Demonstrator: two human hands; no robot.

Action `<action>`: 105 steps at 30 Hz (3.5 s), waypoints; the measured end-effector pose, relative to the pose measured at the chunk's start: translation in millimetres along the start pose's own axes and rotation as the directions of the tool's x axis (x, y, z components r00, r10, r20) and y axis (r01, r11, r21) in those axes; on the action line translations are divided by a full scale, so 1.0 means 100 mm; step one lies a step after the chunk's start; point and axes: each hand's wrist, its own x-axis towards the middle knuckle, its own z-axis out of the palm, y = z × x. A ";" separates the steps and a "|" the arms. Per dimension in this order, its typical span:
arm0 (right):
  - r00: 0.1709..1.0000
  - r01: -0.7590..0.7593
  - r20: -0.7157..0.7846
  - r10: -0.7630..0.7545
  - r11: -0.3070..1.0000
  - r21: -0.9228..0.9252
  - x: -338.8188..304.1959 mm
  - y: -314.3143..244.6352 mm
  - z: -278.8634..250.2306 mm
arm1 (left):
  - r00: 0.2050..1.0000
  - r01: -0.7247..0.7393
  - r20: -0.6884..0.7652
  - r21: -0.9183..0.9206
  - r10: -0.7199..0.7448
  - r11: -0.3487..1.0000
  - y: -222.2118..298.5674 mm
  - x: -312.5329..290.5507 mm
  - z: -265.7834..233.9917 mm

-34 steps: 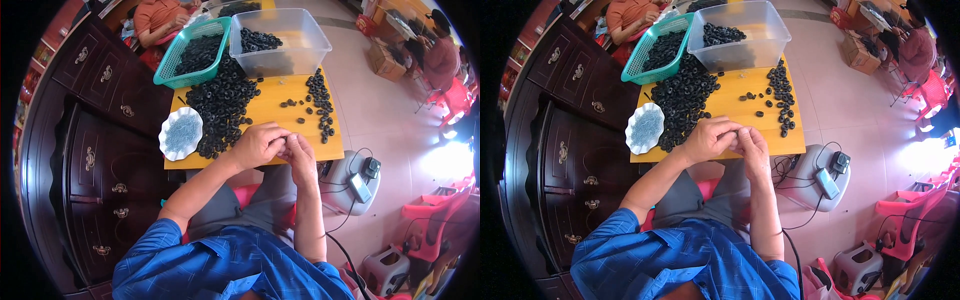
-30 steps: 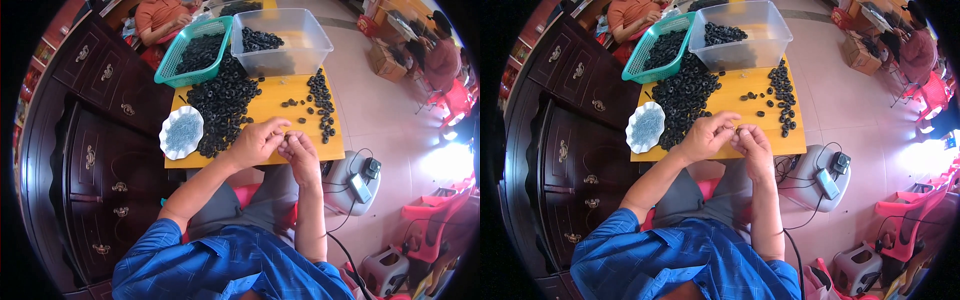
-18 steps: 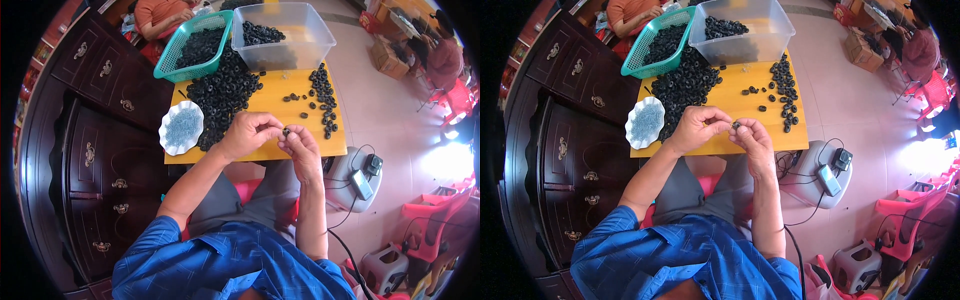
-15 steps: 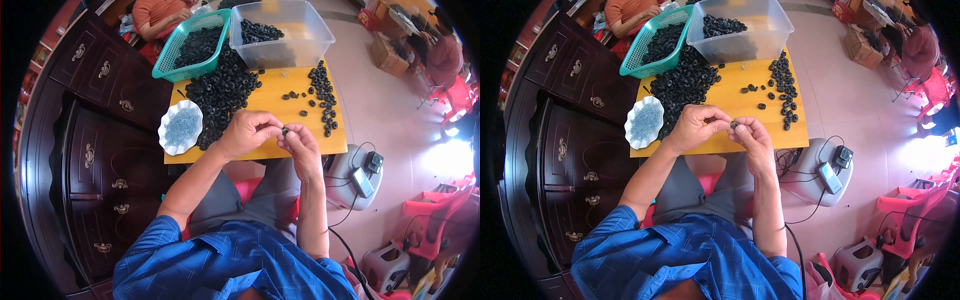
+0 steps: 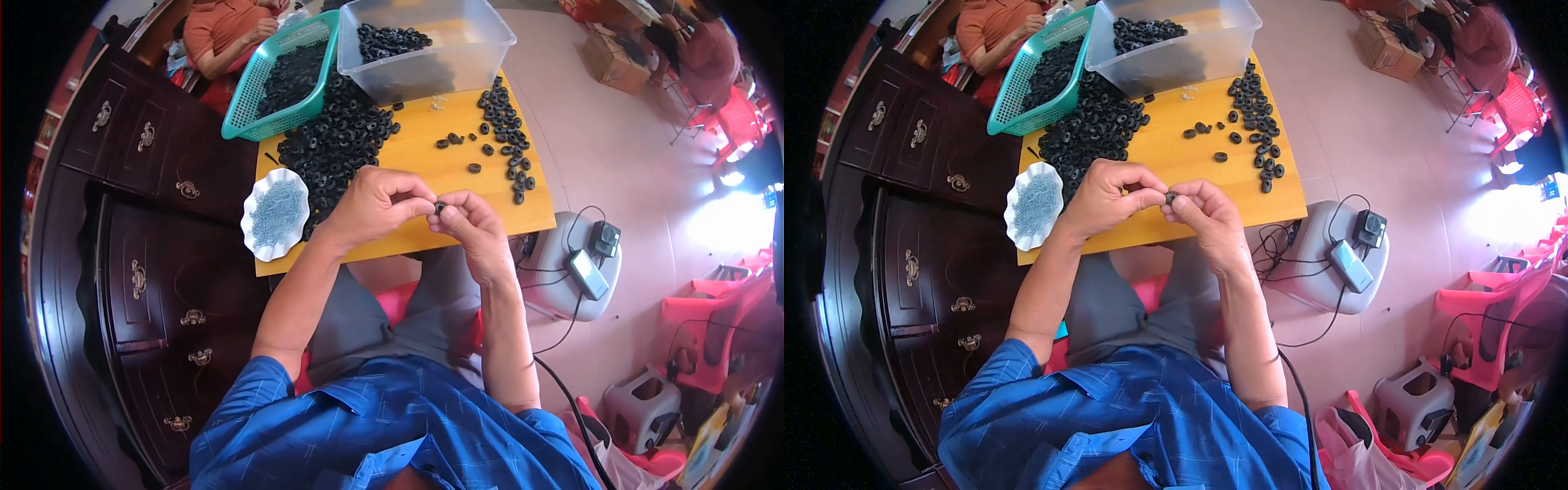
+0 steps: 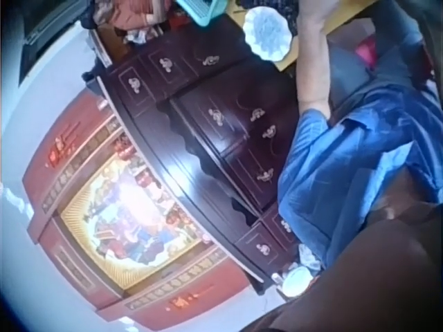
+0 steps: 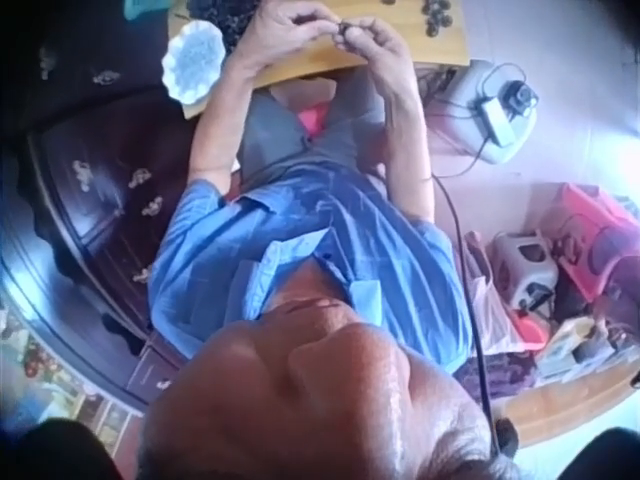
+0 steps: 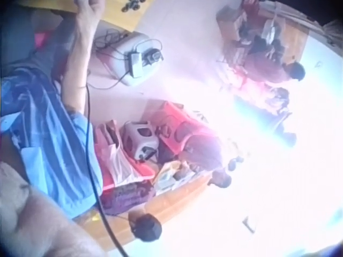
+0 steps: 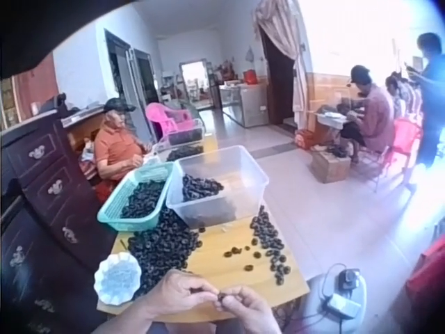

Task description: Sorting small black plastic components on a table into a tray and a plate.

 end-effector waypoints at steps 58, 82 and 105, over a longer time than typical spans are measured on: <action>1.000 -0.010 -0.027 0.007 0.993 -0.117 0.00 0.02 0.09 | 0.958 0.167 -0.106 -0.543 -0.265 0.823 -0.32 -0.37 0.10; 0.997 0.023 -0.067 -0.048 0.943 -0.332 0.01 0.15 0.08 | 0.952 0.128 -0.229 -0.307 -0.204 0.943 -0.42 -0.36 0.34; 0.997 0.033 -0.072 -0.033 0.999 0.009 0.04 0.14 0.06 | 0.973 0.009 -0.219 -0.281 -0.073 0.960 -0.13 -0.25 0.23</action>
